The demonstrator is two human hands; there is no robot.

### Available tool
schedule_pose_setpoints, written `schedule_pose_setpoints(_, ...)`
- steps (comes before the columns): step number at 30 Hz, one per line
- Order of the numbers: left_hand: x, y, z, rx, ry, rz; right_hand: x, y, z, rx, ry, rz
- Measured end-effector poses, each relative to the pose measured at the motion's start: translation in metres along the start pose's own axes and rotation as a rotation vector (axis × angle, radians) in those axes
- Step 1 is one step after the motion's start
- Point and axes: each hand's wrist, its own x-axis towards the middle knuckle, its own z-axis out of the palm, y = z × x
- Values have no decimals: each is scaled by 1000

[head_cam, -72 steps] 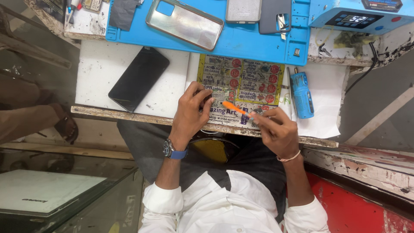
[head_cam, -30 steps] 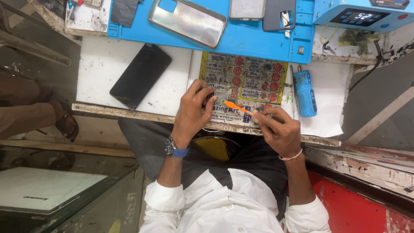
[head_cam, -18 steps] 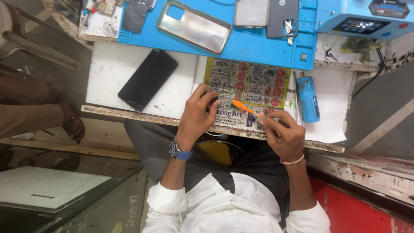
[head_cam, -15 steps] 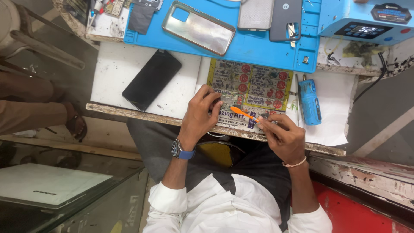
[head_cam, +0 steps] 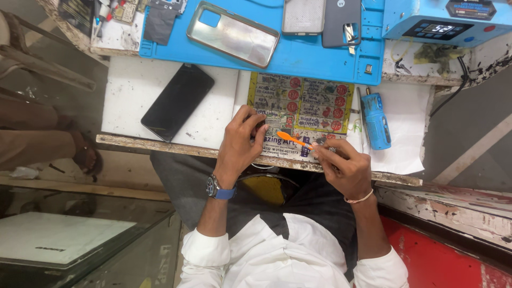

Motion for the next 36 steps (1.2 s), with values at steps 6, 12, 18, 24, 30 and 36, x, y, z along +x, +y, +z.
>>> schedule_pose_setpoints(6,1,1,0,-4,7,11,0,0,0,-45,30,52)
schedule_pose_setpoints(12,0,1,0,1,13,19,0,-1,-1,-32,69,79)
schedule_pose_setpoints(18,1,1,0,2,-1,12,1,0,-1,-4,41,71)
schedule_pose_setpoints(24,0,0,0,-6,5,26,0,0,-1,-1,-4,52)
schedule_pose_setpoints(30,0,2,-1,5,5,14,0,0,-1,15,-15,24)
schedule_pose_setpoints(36,2,5,-1,-5,10,27,4,-3,-3,-47,-3,39)
